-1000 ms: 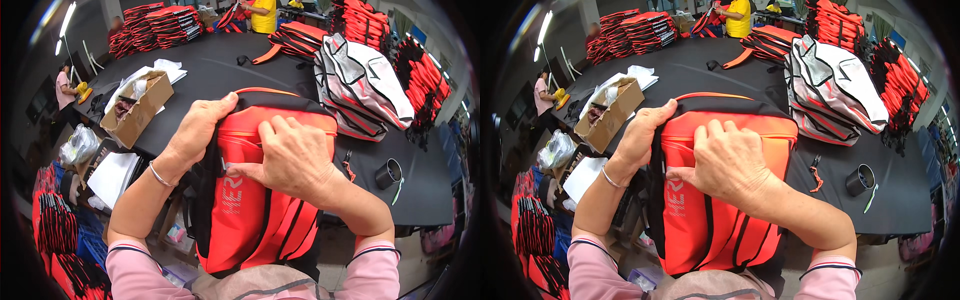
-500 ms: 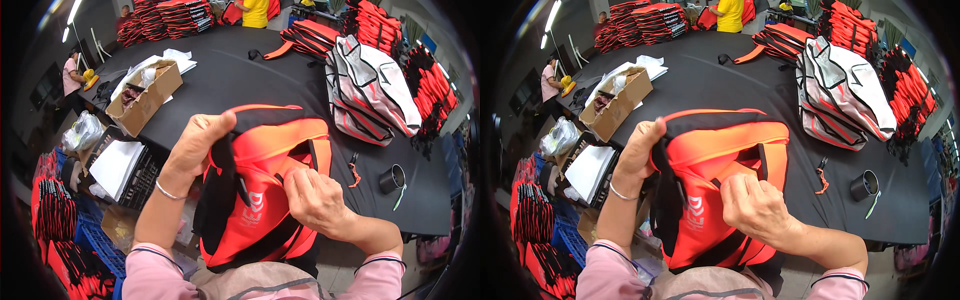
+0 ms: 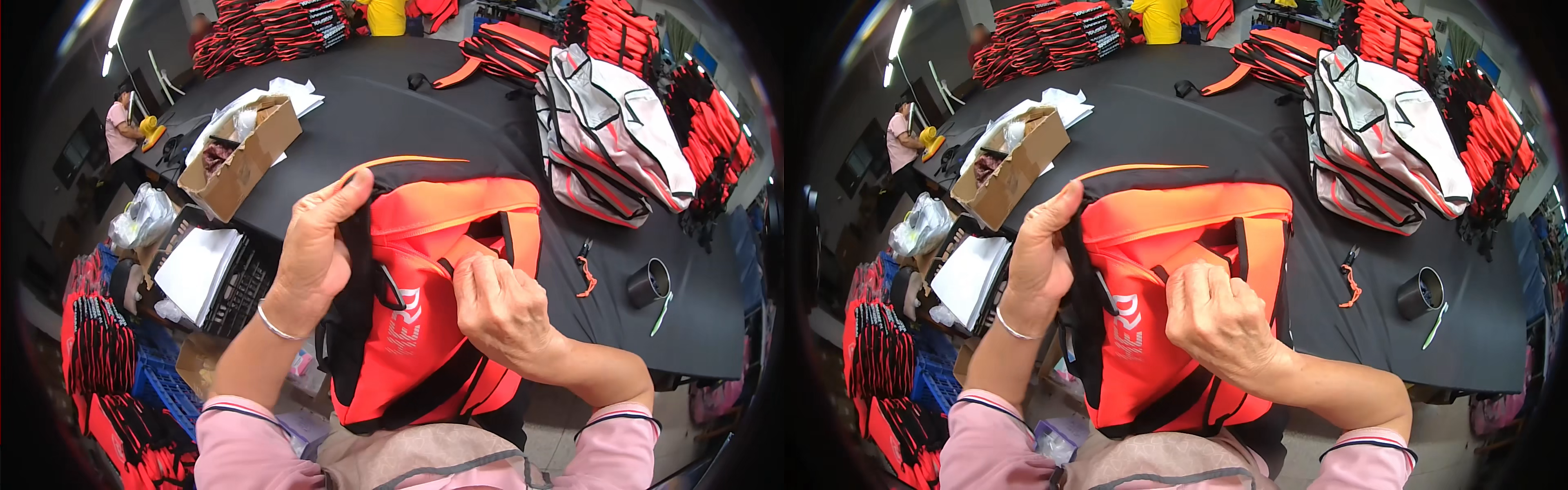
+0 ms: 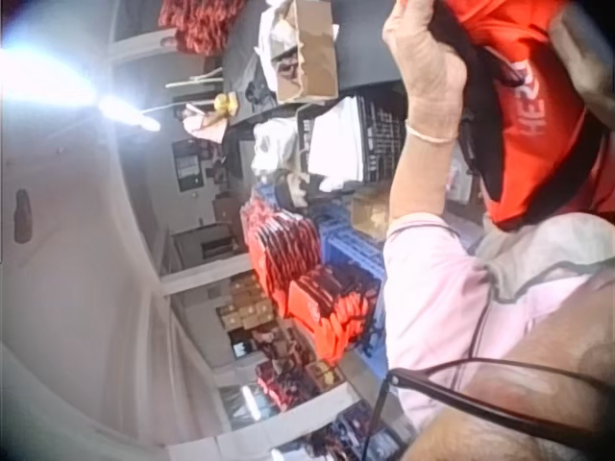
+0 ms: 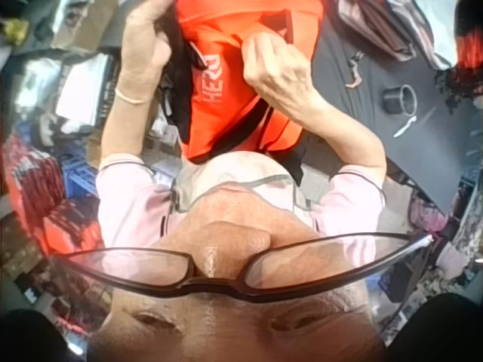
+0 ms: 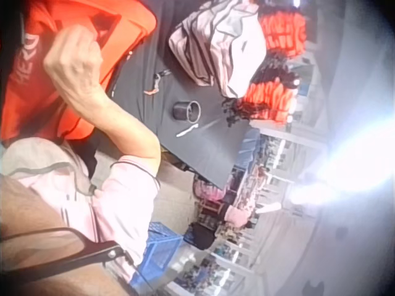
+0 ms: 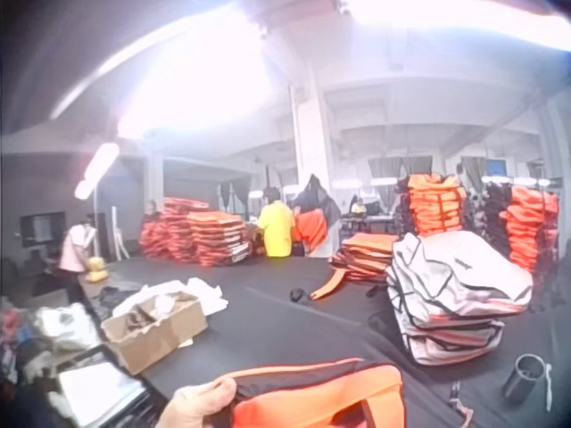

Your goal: The person assembles a red and black bag by folding the top flap and securing it with a black strap. They use pliers to cut excess strap material and a toothbrush to clean the bag's surface. The person handles the bag and tools directly, performing the assembly and finishing steps.

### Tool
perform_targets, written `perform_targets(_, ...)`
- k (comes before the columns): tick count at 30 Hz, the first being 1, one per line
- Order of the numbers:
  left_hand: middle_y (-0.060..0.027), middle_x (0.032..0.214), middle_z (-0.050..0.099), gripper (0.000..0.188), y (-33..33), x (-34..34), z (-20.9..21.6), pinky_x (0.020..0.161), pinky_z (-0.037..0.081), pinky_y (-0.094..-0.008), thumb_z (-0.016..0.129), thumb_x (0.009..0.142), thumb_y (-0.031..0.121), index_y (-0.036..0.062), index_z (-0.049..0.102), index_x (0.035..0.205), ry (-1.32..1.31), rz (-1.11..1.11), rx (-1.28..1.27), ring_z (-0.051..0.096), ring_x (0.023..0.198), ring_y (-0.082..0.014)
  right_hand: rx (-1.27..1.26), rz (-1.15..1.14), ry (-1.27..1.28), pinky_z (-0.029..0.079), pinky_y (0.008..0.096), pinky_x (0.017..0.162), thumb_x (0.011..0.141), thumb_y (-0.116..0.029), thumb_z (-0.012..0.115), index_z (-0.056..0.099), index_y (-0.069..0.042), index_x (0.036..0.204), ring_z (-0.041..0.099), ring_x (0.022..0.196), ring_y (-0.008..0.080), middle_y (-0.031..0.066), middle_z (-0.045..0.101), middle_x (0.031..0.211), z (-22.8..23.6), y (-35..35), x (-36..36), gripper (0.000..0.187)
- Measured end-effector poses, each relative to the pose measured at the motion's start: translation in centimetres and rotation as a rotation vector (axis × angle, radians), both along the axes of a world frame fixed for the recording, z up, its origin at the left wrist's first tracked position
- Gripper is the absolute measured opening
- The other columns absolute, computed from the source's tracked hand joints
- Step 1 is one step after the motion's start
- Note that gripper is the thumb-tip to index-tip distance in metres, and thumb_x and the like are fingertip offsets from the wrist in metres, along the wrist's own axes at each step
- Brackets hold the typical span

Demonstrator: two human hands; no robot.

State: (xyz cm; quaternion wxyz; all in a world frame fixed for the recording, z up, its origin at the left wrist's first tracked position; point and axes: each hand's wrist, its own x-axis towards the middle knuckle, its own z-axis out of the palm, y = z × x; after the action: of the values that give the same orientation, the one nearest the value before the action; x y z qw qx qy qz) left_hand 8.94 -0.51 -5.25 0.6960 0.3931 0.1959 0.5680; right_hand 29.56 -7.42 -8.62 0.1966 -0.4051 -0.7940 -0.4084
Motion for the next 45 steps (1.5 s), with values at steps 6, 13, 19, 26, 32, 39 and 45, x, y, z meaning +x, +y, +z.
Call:
perform_targets(6,-0.0124,0.117,0.069,0.040,0.1,1.3,-4.3,0.097,0.055,-0.0359,0.058,0.102,0.033,-0.0024,0.062,0.121,-0.289,-0.123,-0.048,0.069,0.105,-0.0209,-0.226,0.176,0.304,0.045,0.0303,0.046,0.081,-0.011,0.070,0.066,-0.001,0.081,0.058,0.060,0.0165,0.0062,0.055,0.070,-1.3,-0.1,1.7,0.011)
perform_targets(13,-0.0092,0.113,0.070,0.042,0.0,2.1,-2.8,0.091,0.057,-0.0316,0.057,0.102,0.035,-0.0020,0.062,0.122,-0.079,-0.277,-0.002,0.069,0.101,-0.0151,-0.646,0.678,0.978,0.050,0.0360,0.085,0.102,-0.034,0.052,0.069,-0.003,0.109,0.063,0.102,0.0267,0.0124,0.069,0.102,6.3,8.7,4.1,0.035)
perform_targets(19,-0.0103,0.116,0.069,0.057,-0.8,0.2,-0.8,0.098,0.052,-0.0306,0.080,0.086,0.018,-0.0052,0.057,0.132,0.145,-0.122,0.204,0.067,0.105,-0.0152,-1.021,0.556,0.839,0.047,0.0298,0.059,0.093,-0.032,0.069,0.072,0.004,0.085,0.056,0.062,0.0098,0.0082,0.065,0.065,8.0,11.2,0.2,0.037)
perform_targets(26,-0.0086,0.113,0.071,0.044,-1.9,0.3,-1.3,0.095,0.054,-0.0312,0.077,0.085,0.009,-0.0022,0.063,0.125,-0.099,-0.060,0.045,0.069,0.100,-0.0159,-0.895,0.579,0.825,0.046,0.0316,0.054,0.089,-0.025,0.070,0.072,0.005,0.082,0.057,0.053,0.0145,0.0138,0.065,0.062,8.5,11.0,-1.7,0.031)
perform_targets(32,-0.0085,0.106,0.071,0.038,-3.0,1.7,-2.9,0.090,0.054,-0.0304,0.077,0.083,0.008,-0.0040,0.064,0.116,-0.092,-0.156,0.023,0.068,0.096,-0.0147,-1.080,0.495,0.673,0.045,0.0350,0.054,0.091,-0.031,0.065,0.070,0.007,0.077,0.050,0.051,0.0132,0.0138,0.054,0.054,7.7,13.3,-2.1,0.041)
perform_targets(39,-0.0155,0.109,0.069,0.062,-3.3,-1.9,-2.3,0.099,0.051,-0.0415,0.077,0.082,0.040,-0.0076,0.061,0.119,0.077,0.235,0.269,0.067,0.105,-0.0279,-0.987,0.545,0.572,0.047,0.0268,0.085,0.102,-0.036,0.054,0.071,-0.001,0.104,0.056,0.089,0.0071,0.0016,0.067,0.096,6.5,16.9,6.9,0.039)
perform_targets(45,-0.0225,0.138,0.057,0.070,0.0,-11.6,-4.5,0.110,0.041,-0.0537,0.060,0.094,0.052,-0.0052,0.053,0.135,-0.085,0.070,0.317,0.058,0.125,-0.0368,-1.190,0.462,0.902,0.044,0.0286,0.100,0.093,-0.029,0.068,0.063,0.000,0.126,0.059,0.107,0.0115,0.0041,0.066,0.119,2.2,14.4,13.9,0.044)
